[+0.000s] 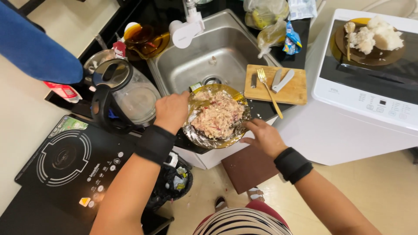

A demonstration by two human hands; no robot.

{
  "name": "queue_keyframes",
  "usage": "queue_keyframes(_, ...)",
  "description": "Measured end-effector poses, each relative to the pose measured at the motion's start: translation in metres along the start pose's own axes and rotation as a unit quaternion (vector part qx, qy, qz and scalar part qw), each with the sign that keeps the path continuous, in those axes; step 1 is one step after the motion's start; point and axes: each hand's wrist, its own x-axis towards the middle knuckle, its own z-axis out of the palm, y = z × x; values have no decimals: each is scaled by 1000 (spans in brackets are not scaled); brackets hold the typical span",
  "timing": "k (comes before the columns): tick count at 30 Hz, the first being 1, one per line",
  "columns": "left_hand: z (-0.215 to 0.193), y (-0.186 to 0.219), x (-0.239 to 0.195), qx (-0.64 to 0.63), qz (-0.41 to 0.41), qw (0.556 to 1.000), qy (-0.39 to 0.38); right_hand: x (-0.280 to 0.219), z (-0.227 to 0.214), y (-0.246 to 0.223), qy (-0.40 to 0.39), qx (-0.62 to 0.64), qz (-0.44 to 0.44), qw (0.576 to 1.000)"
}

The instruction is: The person mixes a pinkish food mixture in a bowl using a fork and spoon. They then place a cutting board on a washing machine, wash a spoon in the sink, and move a kettle. Finally, they place a pot on an induction cooktop and turn it on.

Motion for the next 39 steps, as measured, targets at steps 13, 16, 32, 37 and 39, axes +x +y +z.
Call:
queue_keyframes(13,70,-17,59,-78,32,984,-158,-2,22,21,50,-66,-179,980)
queue_keyframes(16,75,-14,68,-72,22,982,-171,1,19,24,68,-55,-194,977)
queue_keyframes(32,-10,-9,-16,-141,107,983,-44,3,14,23,31,-27,-159,986)
queue_keyframes(37,-25,-10,-56,-93,113,989,39,0,23,27,44,-27,-157,986)
queue_keyframes(39,-30,-8,-68,-139,78,984,78,3,23,26,32,-25,-133,990)
